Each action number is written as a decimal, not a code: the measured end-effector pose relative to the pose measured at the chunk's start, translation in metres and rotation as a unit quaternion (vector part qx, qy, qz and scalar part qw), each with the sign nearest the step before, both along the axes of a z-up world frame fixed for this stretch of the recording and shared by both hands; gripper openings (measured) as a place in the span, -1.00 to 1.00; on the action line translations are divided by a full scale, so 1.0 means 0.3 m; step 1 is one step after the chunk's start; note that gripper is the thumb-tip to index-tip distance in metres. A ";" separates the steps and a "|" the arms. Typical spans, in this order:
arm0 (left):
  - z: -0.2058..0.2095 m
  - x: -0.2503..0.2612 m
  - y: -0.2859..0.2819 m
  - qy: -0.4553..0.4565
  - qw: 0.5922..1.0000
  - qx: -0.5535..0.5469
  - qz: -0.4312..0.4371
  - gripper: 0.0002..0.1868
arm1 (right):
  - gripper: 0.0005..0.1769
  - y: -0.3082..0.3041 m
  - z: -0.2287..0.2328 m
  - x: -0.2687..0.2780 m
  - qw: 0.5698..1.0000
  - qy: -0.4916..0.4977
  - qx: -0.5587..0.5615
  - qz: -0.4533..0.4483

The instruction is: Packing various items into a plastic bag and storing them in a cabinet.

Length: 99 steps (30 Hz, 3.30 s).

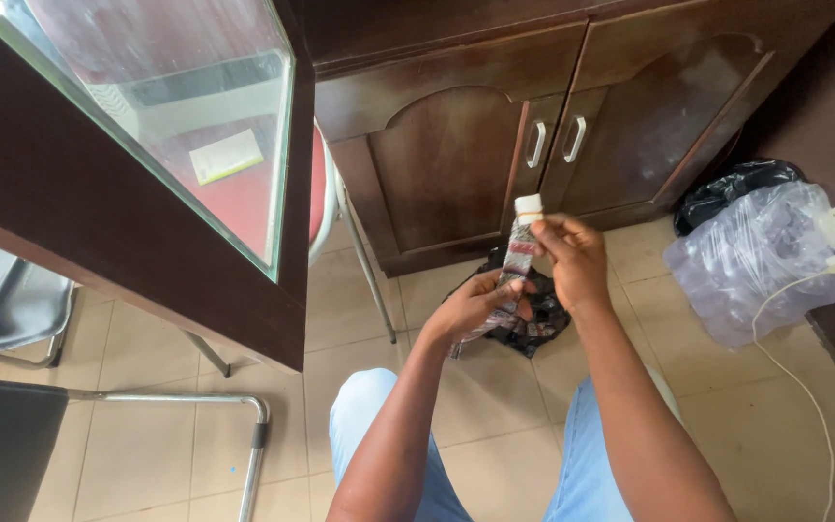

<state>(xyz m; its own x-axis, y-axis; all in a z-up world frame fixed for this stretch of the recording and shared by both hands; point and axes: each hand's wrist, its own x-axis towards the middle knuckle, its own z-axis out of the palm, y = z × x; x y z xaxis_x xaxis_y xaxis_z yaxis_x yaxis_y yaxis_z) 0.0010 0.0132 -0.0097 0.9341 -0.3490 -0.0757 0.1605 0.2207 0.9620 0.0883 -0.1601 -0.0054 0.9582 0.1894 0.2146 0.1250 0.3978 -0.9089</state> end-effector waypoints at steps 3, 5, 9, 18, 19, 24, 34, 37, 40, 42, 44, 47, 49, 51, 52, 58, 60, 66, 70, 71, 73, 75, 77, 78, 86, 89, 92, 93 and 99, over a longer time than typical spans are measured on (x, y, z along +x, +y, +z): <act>-0.008 -0.005 0.025 0.021 0.998 0.041 -0.048 -0.57 | -0.87 -0.025 0.029 0.010 0.995 -0.002 0.093 -0.033; -0.031 0.006 0.040 0.017 0.996 0.056 -0.071 -0.57 | -0.86 -0.052 0.064 0.006 0.994 0.006 0.090 -0.060; -0.075 0.013 0.070 0.012 0.988 0.028 -0.154 -0.59 | -0.87 -0.099 0.136 0.034 0.990 0.005 0.105 -0.094; -0.096 0.021 0.067 -0.037 0.981 0.019 -0.192 -0.60 | -0.86 -0.047 0.409 0.095 0.987 -0.084 0.104 -0.087; -0.094 0.018 0.070 -0.034 0.981 0.018 -0.191 -0.60 | -0.86 -0.044 0.434 0.110 0.988 -0.081 0.104 -0.086; -0.035 -0.012 0.071 0.007 0.990 0.032 -0.140 -0.56 | -0.86 -0.070 0.509 0.239 0.982 -0.152 0.072 -0.088; -0.159 0.049 0.131 0.004 0.998 -0.012 -0.058 -0.59 | -0.96 -0.164 0.463 0.406 0.976 -0.190 0.067 -0.077; -0.150 0.050 0.153 0.002 0.999 -0.009 -0.037 -0.69 | -0.94 -0.193 0.417 0.460 0.979 -0.157 0.075 -0.106; -0.097 0.031 0.174 0.012 0.999 0.030 -0.021 -0.72 | -0.92 -0.236 0.367 0.519 0.982 -0.144 0.056 -0.113; -0.080 0.026 0.186 -0.009 0.999 0.049 -0.021 -0.72 | -0.90 -0.256 0.343 0.554 0.985 -0.087 0.065 -0.134; -0.072 0.014 0.195 -0.047 0.998 0.045 -0.022 -0.72 | -0.91 -0.275 0.303 0.576 0.984 -0.067 0.044 -0.161; -0.056 0.005 0.200 -0.102 0.994 0.027 -0.017 -0.74 | -0.92 -0.306 0.216 0.610 0.981 -0.009 0.013 -0.192; -0.039 0.000 0.199 -0.119 0.993 0.012 -0.011 -0.76 | -0.93 -0.336 0.111 0.641 0.980 0.028 0.003 -0.197; -0.015 -0.007 0.200 -0.097 0.994 -0.045 0.017 -0.75 | -0.89 -0.370 -0.028 0.685 0.972 0.095 -0.014 -0.214; 0.018 -0.019 0.196 -0.098 0.994 -0.046 0.019 -0.75 | -0.89 -0.380 -0.098 0.684 0.973 0.093 -0.016 -0.212; 0.137 -0.064 0.156 -0.152 0.978 -0.092 0.111 -0.29 | -0.90 -0.370 -0.393 0.549 0.952 0.182 -0.099 -0.226; 0.127 -0.057 0.136 -0.214 0.961 -0.014 0.175 -0.16 | -0.82 -0.361 -0.461 0.504 0.927 0.256 -0.212 -0.174; 0.145 -0.039 0.097 -0.201 0.952 -0.070 0.219 -0.14 | -0.31 -0.258 -0.409 0.346 0.858 0.029 -0.487 -0.159; 0.068 0.010 0.084 -0.154 0.950 -0.105 0.250 -0.16 | -0.30 -0.070 -0.064 0.117 0.969 0.015 -0.243 0.047; 0.065 0.013 0.085 -0.139 0.946 -0.114 0.271 -0.18 | -0.25 -0.038 -0.026 0.071 0.972 -0.002 -0.188 0.141; 0.062 0.018 0.090 -0.124 0.941 -0.123 0.292 -0.20 | -0.17 0.029 0.013 -0.001 0.964 -0.020 -0.131 0.233; 0.059 0.018 0.100 -0.109 0.932 -0.134 0.317 -0.24 | -0.14 0.099 0.010 -0.058 0.941 -0.034 -0.125 0.312; 0.066 0.013 0.102 -0.103 0.933 -0.133 0.319 -0.26 | -0.24 0.120 -0.061 -0.055 0.940 -0.042 -0.182 0.287; 0.070 0.009 0.103 -0.097 0.933 -0.133 0.320 -0.27 | -0.35 0.131 -0.097 -0.056 0.934 -0.051 -0.239 0.260; 0.103 -0.021 0.110 -0.082 0.942 -0.116 0.306 -0.28 | -0.64 0.170 -0.133 -0.078 0.943 -0.068 -0.251 0.210; 0.093 -0.020 0.104 -0.090 0.943 -0.110 0.300 -0.29 | -0.73 0.149 -0.217 -0.042 0.955 -0.087 -0.213 0.188; 0.086 -0.019 0.097 -0.110 0.943 -0.104 0.296 -0.28 | -0.83 0.116 -0.317 0.011 0.959 -0.111 -0.216 0.149; 0.085 -0.019 0.093 -0.123 0.942 -0.100 0.294 -0.27 | -0.83 0.103 -0.349 0.027 0.958 -0.120 -0.229 0.125; 0.117 -0.032 0.106 -0.215 0.934 0.021 0.283 0.00 | -0.74 0.109 -0.046 -0.083 0.968 -0.092 -0.211 0.102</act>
